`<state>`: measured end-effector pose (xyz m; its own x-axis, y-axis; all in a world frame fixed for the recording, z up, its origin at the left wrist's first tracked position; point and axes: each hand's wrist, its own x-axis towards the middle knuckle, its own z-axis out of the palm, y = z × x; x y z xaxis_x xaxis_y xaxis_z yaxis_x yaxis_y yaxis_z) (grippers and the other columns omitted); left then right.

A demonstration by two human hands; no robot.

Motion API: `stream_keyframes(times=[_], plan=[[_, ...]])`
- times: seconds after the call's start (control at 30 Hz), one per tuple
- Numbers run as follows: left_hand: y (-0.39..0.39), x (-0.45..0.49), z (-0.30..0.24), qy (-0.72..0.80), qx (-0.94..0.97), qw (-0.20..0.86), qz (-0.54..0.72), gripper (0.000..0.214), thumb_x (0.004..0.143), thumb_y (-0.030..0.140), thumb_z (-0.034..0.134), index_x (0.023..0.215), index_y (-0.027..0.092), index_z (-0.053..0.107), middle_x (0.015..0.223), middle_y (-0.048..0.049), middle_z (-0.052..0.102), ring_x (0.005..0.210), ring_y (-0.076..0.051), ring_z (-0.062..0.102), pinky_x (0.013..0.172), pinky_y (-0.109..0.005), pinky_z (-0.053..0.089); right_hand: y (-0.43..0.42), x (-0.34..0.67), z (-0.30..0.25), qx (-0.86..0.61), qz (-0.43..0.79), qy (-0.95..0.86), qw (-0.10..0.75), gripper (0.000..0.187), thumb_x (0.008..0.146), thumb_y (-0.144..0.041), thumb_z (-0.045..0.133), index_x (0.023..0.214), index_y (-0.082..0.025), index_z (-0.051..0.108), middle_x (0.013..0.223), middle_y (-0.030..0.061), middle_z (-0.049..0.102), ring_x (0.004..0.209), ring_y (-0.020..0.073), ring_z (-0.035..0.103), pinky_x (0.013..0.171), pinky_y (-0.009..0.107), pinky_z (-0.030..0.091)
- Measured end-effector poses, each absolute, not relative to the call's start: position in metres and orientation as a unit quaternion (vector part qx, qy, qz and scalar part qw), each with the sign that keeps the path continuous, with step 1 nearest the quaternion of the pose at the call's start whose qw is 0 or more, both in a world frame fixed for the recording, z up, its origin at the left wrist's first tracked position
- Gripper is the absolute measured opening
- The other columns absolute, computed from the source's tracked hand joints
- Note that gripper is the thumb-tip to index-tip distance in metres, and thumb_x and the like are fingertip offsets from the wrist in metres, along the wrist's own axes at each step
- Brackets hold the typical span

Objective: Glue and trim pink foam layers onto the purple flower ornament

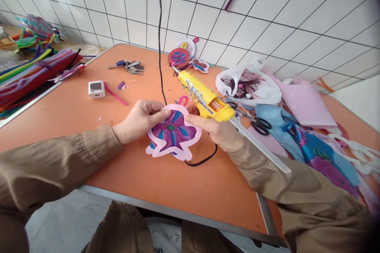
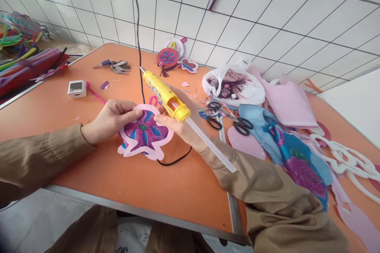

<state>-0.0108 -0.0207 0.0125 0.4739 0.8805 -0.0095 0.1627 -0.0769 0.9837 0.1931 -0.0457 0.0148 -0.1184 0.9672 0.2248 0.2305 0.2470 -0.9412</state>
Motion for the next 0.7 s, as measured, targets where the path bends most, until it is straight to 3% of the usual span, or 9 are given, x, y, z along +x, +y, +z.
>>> stream_keyframes(times=[0.27, 0.6, 0.7], plan=[[-0.0243, -0.0082, 0.0154, 0.392, 0.668, 0.539, 0.331, 0.04, 0.078, 0.046, 0.07, 0.06, 0.012, 0.058, 0.051, 0.0013, 0.052, 0.044, -0.006, 0.041, 0.037, -0.017, 0.03, -0.0435, 0.1907, 0.017, -0.49, 0.338, -0.655, 0.464, 0.023, 0.07, -0.038, 0.074, 0.079, -0.022, 0.059, 0.077, -0.0005, 0.066, 0.071, 0.0184, 0.064, 0.072, 0.035, 0.057], [-0.0225, -0.009, 0.0141, 0.356, 0.638, 0.622, 0.283, 0.04, 0.075, 0.049, 0.074, 0.081, 0.009, 0.069, 0.067, -0.0042, 0.067, 0.054, -0.011, 0.057, 0.046, -0.019, 0.043, -0.0439, 0.194, 0.01, -0.517, 0.334, -0.65, 0.446, 0.028, 0.07, -0.046, 0.073, 0.075, -0.022, 0.059, 0.073, -0.0003, 0.066, 0.07, 0.0186, 0.064, 0.071, 0.035, 0.056], [-0.0229, -0.0075, 0.0139, 0.373, 0.639, 0.607, 0.289, 0.036, 0.074, 0.044, 0.075, 0.077, 0.009, 0.069, 0.065, -0.0047, 0.067, 0.052, -0.011, 0.056, 0.044, -0.02, 0.043, -0.0436, 0.1948, 0.0087, -0.521, 0.327, -0.651, 0.445, 0.026, 0.072, -0.044, 0.073, 0.075, -0.022, 0.06, 0.075, 0.0005, 0.067, 0.071, 0.0188, 0.064, 0.074, 0.035, 0.057]])
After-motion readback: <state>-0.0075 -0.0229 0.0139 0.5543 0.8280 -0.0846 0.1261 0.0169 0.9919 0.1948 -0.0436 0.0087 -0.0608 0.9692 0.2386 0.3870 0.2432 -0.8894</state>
